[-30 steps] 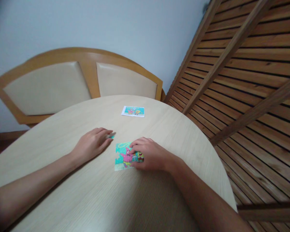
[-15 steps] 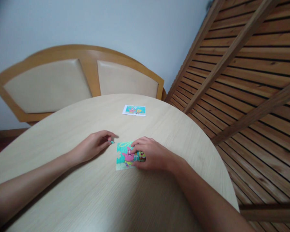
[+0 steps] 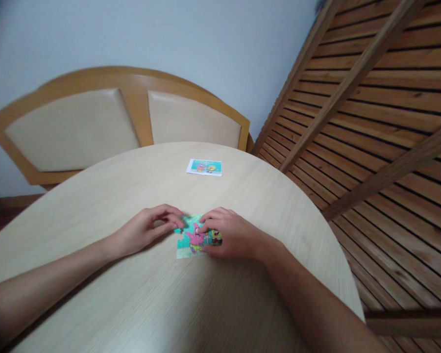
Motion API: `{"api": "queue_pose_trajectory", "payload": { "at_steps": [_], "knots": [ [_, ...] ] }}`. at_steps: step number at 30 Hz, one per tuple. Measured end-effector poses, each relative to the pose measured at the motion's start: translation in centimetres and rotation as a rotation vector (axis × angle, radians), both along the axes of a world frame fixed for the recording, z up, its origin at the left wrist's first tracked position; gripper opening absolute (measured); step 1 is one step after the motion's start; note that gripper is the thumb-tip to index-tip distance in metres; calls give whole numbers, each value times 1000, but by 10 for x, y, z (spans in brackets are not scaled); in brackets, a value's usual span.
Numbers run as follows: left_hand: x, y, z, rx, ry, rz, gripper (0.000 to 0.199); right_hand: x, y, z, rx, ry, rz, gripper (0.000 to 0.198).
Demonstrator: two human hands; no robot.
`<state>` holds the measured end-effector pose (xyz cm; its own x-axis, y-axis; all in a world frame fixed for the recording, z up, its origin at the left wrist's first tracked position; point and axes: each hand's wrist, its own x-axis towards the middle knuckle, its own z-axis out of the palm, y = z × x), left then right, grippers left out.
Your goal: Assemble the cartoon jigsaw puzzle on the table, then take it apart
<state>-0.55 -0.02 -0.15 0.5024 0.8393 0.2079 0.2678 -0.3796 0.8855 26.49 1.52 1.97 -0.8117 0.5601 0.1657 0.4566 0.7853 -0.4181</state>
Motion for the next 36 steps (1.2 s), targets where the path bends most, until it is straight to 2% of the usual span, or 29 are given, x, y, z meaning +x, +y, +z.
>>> {"api": "queue_pose_trajectory", "payload": {
  "at_steps": [5,12,22,31,36],
  "knots": [
    [3,-2,0,-36,-11,-80,20,0,0,0,2,-7,-8,31],
    [4,-2,-2,-33,-13,-50,28,-1,0,1,2,0,-7,30],
    [8,-3,-3,117,102,13,24,0,0,-1,2,1,-7,29],
    [6,-4,0,333,344,10,19,0,1,-2,4,14,-6,29],
    [3,-2,1,343,349,51,22,1,0,-2,8,4,-8,30]
  ]
}}
